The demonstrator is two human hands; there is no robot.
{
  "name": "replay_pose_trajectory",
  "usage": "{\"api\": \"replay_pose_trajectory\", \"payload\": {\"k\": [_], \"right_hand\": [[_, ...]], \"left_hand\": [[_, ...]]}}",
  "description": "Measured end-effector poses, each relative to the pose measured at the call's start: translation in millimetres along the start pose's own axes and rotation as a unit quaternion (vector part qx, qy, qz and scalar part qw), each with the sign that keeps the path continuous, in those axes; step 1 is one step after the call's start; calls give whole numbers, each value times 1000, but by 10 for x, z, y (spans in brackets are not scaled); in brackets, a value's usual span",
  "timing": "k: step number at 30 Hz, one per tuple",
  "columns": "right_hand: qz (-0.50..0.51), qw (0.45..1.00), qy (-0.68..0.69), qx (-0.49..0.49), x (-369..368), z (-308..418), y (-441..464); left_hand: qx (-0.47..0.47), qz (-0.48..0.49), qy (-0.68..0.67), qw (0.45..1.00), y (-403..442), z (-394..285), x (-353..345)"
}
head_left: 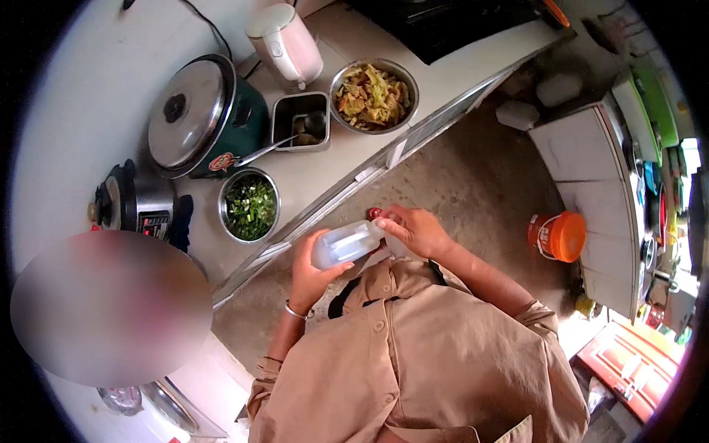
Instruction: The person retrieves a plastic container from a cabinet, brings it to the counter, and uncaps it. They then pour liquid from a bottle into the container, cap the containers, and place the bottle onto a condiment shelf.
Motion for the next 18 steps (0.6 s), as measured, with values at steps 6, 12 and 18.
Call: {"api": "replay_pose_trajectory", "payload": {"k": [6, 12, 18], "right_hand": [[-49, 981, 161, 97, -119, -139, -296], [-77, 971, 226, 8, -289, -660, -468], [-7, 905, 410, -112, -384, -923, -588]], "left_hand": [[46, 86, -82, 992, -92, 240, -373], [-3, 101, -68, 993, 1, 336, -681], [-28, 155, -53, 986, 101, 301, -915]]}}
Point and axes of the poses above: each hand's wrist, its own y-axis towards the middle knuckle, its own x-axis out of the back of the hand, z = x × y, the point moved 8 cm from there along y, towards the middle knuckle, and after that the axes turned 1 degree about -z, right-handed, at the moved point
